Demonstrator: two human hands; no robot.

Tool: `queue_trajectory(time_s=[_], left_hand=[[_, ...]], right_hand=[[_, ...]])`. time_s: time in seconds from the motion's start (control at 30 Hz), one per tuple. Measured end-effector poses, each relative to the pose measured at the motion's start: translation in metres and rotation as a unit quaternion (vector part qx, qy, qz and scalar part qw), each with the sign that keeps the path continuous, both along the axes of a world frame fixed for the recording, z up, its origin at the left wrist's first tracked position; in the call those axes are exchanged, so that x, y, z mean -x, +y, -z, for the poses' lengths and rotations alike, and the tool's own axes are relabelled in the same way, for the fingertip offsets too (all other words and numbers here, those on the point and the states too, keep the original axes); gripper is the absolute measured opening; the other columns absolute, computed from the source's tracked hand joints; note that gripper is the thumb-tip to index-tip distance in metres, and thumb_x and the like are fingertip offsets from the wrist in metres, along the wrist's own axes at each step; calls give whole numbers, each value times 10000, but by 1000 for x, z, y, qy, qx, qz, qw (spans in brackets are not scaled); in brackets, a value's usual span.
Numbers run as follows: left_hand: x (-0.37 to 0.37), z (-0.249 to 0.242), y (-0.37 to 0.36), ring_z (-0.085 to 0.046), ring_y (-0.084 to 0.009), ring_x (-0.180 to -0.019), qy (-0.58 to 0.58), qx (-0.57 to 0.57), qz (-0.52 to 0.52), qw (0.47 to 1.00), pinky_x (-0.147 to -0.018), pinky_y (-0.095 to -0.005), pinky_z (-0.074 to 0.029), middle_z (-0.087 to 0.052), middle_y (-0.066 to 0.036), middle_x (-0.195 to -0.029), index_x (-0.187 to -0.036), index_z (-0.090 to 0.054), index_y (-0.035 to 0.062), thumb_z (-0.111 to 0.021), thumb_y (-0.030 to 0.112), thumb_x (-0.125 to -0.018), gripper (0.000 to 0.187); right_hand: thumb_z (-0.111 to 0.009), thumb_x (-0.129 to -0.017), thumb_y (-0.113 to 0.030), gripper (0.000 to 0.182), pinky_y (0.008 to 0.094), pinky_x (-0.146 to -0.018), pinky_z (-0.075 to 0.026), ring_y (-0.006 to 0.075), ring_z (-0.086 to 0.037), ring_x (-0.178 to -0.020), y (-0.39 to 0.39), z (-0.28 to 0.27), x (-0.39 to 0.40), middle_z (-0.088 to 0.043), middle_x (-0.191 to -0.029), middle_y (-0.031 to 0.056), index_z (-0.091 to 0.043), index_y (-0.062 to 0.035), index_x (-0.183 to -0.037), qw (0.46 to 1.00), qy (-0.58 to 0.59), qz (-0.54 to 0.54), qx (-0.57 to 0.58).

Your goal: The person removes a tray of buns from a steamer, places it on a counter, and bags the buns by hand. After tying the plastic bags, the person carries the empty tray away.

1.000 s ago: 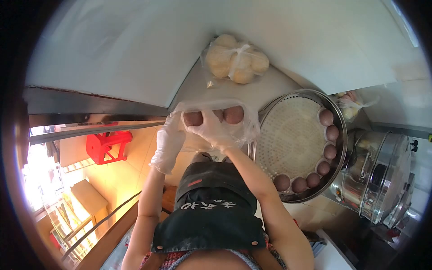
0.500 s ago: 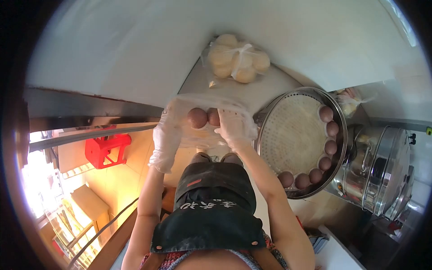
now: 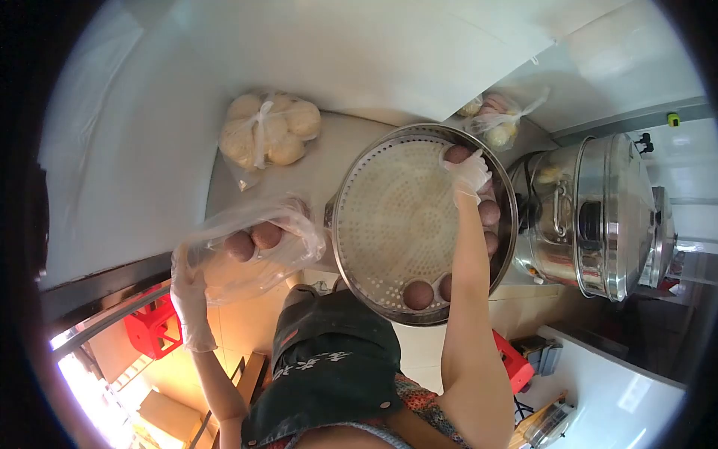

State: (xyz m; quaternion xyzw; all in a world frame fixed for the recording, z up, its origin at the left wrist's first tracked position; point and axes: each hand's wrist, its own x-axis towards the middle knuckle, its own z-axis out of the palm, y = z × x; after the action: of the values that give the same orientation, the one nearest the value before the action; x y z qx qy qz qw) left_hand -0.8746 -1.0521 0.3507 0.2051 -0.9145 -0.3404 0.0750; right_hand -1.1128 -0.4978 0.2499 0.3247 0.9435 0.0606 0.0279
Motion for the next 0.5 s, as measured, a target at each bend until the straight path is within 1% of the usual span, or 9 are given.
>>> queue_trajectory(time_s=[0.07,0.1,0.2,0.23,0.3,0.33,0.4,0.47,0.5], left_hand=[[4,-14,9,-557,-210,-1227,-52,-62,-54,995,-976,-275,-432,-540,-104,-1391,-1388,-518,119,-527,-105,-805,625],[5,-14,11,-561,-206,-1219,-47,-49,-44,997,-958,-274,-441,-543,-98,-1388,-1387,-519,119,-526,-106,-804,625],[1,-14,9,-567,-197,-1202,-38,-28,-31,998,-918,-272,-458,-547,-84,-1383,-1382,-524,118,-526,-107,-801,624],[0,-14,8,-566,-197,-1203,-39,-31,-37,998,-914,-272,-460,-547,-82,-1383,-1380,-526,117,-527,-106,-800,622],[-4,-12,5,-563,-199,-1206,-34,-30,-33,998,-920,-276,-458,-547,-84,-1381,-1375,-530,117,-532,-101,-799,616],[-5,-12,5,-562,-201,-1207,-28,-24,-23,999,-929,-280,-456,-548,-87,-1379,-1371,-534,117,-536,-97,-798,612],[-6,-6,0,-560,-214,-1214,-21,-18,-21,999,-945,-292,-456,-561,-100,-1361,-1356,-548,116,-552,-84,-794,596],[-6,-6,-4,-559,-248,-1216,-60,-3,-21,998,-889,-319,-486,-556,-121,-1363,-1349,-550,119,-577,-43,-795,578],[-3,-8,-4,-599,-260,-1144,-55,4,-8,998,-854,-324,-498,-578,-129,-1332,-1369,-529,122,-578,-26,-803,588]], right_hand=[[-785,-626,-573,1004,473,-1105,-335,300,-594,-1163,9,21,9,-619,-1214,177,-442,-22,-1393,1000,8,-20,22],[-781,-616,-595,1020,483,-1118,-314,311,-591,-1169,8,23,11,-617,-1224,187,-449,-21,-1391,999,11,-31,32],[-810,-633,-526,991,444,-1103,-342,291,-592,-1175,11,15,7,-611,-1249,189,-454,3,-1391,992,55,-41,104],[-808,-665,-471,947,418,-1092,-357,281,-594,-1167,22,23,5,-602,-1267,178,-446,15,-1394,966,98,-44,235],[-803,-730,-361,864,367,-1070,-385,262,-597,-1151,46,40,-9,-584,-1303,157,-431,39,-1399,858,173,-44,481],[-804,-751,-294,823,333,-1039,-410,220,-581,-1154,31,11,-22,-587,-1280,125,-428,46,-1400,780,162,-26,603],[-809,-748,-271,820,338,-1016,-430,214,-561,-1183,-9,-23,-54,-574,-1303,122,-426,47,-1399,615,149,-46,773],[-797,-755,-216,786,335,-1024,-428,220,-536,-1211,-70,-64,-87,-549,-1332,118,-425,48,-1395,527,49,-148,836],[-804,-738,-231,809,330,-1022,-428,223,-536,-1205,-111,-79,-108,-549,-1324,113,-424,37,-1399,498,9,-163,852]])
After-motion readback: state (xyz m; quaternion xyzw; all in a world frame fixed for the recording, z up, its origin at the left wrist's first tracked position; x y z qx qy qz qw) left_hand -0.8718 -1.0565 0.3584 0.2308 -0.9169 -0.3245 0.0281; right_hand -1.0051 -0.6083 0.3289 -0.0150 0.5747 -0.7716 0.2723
